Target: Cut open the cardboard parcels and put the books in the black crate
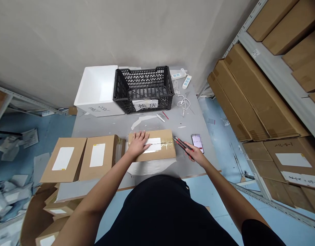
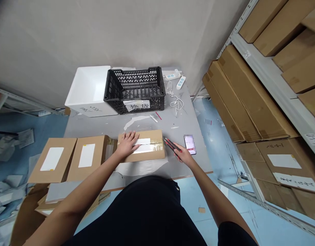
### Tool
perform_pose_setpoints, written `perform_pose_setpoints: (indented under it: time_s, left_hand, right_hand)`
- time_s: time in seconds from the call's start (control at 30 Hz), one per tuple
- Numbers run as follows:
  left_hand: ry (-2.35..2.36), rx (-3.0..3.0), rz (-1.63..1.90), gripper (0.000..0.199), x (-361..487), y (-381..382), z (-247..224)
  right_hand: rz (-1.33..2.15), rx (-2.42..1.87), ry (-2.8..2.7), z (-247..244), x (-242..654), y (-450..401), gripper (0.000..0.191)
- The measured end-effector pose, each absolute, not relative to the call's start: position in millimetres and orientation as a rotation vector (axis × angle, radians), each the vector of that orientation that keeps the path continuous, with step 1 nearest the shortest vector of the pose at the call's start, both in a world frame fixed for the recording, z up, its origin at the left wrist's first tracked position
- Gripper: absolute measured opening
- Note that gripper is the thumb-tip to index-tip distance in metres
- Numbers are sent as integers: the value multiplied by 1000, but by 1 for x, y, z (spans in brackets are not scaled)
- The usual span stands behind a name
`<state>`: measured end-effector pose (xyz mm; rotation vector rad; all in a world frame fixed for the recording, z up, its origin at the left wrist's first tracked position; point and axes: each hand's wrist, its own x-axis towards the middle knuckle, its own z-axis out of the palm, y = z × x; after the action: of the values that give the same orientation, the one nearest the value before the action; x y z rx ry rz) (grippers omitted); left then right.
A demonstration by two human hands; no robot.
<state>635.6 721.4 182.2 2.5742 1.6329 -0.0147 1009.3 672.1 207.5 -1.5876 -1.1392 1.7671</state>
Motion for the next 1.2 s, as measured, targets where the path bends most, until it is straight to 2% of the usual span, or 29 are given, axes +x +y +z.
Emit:
perform_pose_setpoints:
  time_s: [0.9,1.2]
  left_hand:
    - [1597,2539,-4,61,633,720,183]
    - [1575,2539,13,60,631,720,185]
  right_hand:
    - [1741,-1693,-1036,203,1001,615,77]
    - [1703,-1656,-1082,203,1016,632,75]
